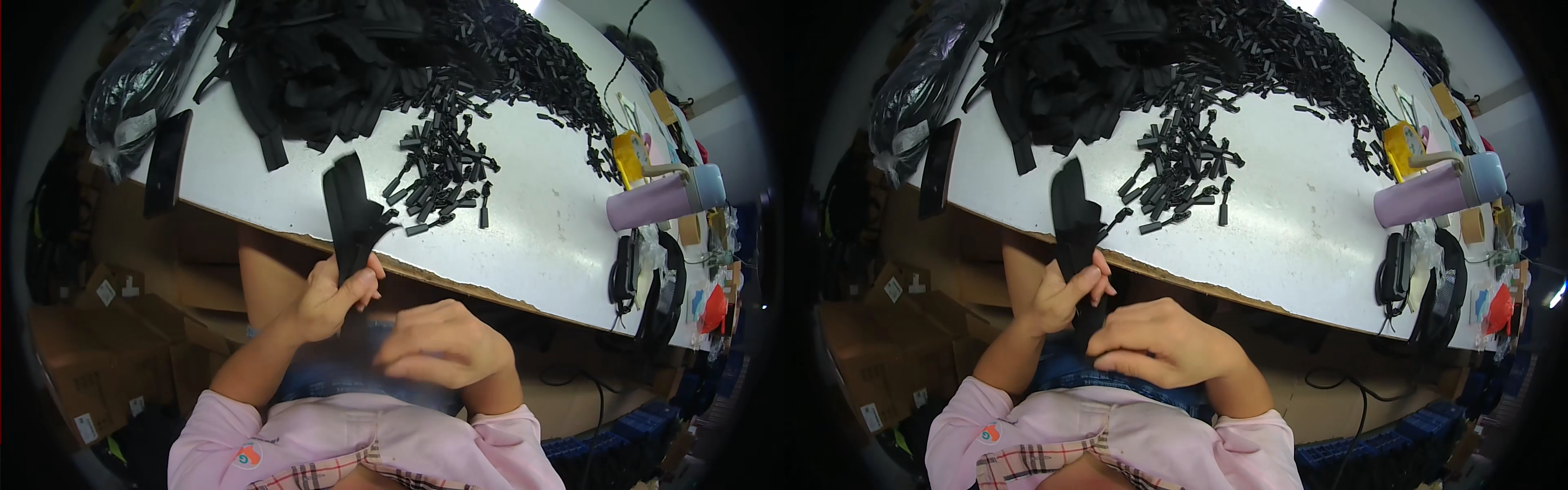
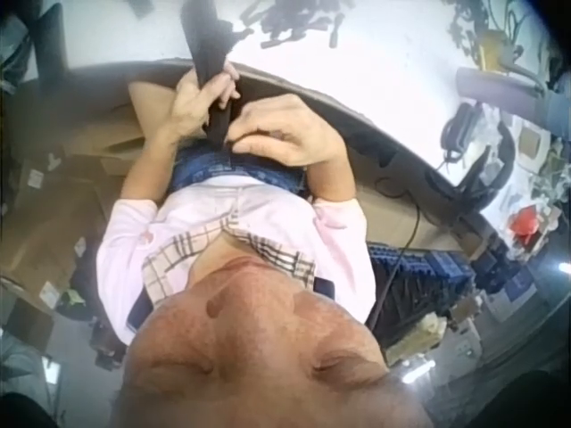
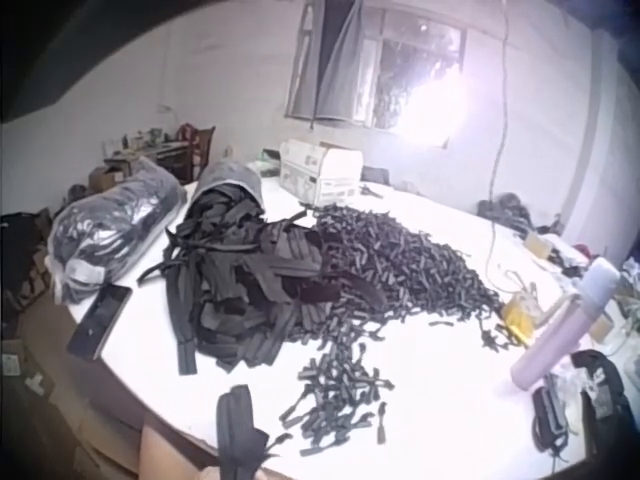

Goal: Assembling plastic buckles and adjusters onto black nylon straps at a workstation.

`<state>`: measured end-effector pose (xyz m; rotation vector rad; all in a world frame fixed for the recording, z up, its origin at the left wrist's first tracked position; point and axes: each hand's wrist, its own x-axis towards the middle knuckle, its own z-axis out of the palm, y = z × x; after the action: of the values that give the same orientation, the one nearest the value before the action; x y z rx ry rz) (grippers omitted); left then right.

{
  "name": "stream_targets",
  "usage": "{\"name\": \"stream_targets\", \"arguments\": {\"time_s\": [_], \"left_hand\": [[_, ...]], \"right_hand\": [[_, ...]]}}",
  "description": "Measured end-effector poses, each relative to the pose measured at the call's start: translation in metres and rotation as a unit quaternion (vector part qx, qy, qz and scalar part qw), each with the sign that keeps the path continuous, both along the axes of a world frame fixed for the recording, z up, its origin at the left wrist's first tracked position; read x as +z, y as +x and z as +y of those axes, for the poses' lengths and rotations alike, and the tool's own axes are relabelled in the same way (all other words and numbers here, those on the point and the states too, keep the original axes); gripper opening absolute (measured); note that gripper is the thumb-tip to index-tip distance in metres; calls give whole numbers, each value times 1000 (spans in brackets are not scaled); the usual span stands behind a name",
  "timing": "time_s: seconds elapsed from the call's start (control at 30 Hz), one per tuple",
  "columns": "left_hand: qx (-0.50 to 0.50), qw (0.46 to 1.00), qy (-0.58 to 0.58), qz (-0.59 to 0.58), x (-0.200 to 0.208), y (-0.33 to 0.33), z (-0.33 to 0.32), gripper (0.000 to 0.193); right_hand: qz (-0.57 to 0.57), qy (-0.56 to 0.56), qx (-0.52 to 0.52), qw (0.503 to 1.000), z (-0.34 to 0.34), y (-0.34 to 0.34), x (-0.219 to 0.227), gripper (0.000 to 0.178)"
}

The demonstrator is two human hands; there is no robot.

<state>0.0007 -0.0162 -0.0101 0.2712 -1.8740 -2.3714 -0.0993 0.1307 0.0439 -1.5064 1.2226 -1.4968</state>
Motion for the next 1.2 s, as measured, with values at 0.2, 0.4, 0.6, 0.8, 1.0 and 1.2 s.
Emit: {"name": "stream_targets", "arguments": {"time_s": [0.2,0.4,0.6,0.8,1.0,1.2], "left_hand": [[-163,976,121,76,-1,11,7,43],[-77,976,182,88,17,3,7,21],[-290,956,37,-12,45,15,9,15],[-352,926,-120,72,38,7,13,17],[-351,925,-84,120,39,6,15,17],[-348,921,-118,128,43,-1,18,18]], "right_hand": [[122,12,-243,962,-9,-4,3,9],[-191,-25,-280,941,-15,26,-36,12],[-627,188,-137,744,-24,57,-41,37],[-476,176,-6,862,-32,47,-73,32],[-332,254,-47,907,-21,34,-59,26],[-398,157,-22,904,-28,38,-69,31]]}}
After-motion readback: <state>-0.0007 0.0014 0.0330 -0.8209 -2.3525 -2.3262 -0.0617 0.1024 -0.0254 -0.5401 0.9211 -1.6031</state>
